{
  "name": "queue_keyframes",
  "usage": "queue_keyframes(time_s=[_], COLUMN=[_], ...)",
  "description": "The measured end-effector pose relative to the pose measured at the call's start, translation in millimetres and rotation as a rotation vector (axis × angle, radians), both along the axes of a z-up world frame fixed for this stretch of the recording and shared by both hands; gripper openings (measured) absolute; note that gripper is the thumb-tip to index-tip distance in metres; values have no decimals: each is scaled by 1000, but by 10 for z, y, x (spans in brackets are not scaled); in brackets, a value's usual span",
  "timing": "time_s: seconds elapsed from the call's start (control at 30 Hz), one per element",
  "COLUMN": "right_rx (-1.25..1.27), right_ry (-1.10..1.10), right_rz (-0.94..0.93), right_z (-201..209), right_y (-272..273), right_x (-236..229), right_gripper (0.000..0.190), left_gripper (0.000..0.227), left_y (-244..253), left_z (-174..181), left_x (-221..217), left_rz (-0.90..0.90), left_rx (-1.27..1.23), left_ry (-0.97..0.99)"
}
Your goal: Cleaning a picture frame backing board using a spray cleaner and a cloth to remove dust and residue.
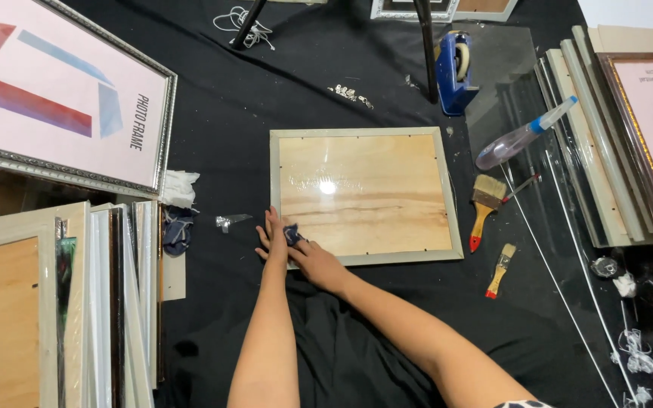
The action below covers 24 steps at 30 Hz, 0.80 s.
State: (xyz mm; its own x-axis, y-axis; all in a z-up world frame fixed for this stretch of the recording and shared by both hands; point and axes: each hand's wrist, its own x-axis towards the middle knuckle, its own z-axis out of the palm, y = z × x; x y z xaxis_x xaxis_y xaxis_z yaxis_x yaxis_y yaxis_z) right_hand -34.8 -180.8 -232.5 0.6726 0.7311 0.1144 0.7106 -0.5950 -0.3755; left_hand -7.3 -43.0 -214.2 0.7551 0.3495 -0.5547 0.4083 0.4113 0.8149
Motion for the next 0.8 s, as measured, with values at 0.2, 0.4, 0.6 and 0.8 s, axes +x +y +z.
queue_keyframes(time_s=[0.2, 0.4, 0.6, 0.8], right_rx=[-132, -286, -74, -81], right_ry=[-22, 40, -48, 121], right_rz=[99, -104, 134, 80], right_z=[326, 412, 157, 597], right_y=[-1441, -1529, -86, -704], right_x=[485, 345, 24, 319], right_gripper=[17, 15, 16, 19], left_gripper=[69, 78, 83, 80], left_y=[86, 90, 98, 48], left_z=[-813, -904, -18, 83], left_x=[42, 37, -137, -139], left_rz=[-95, -320, -279, -393], left_rx=[227, 391, 321, 420], left_ry=[122, 221, 183, 226])
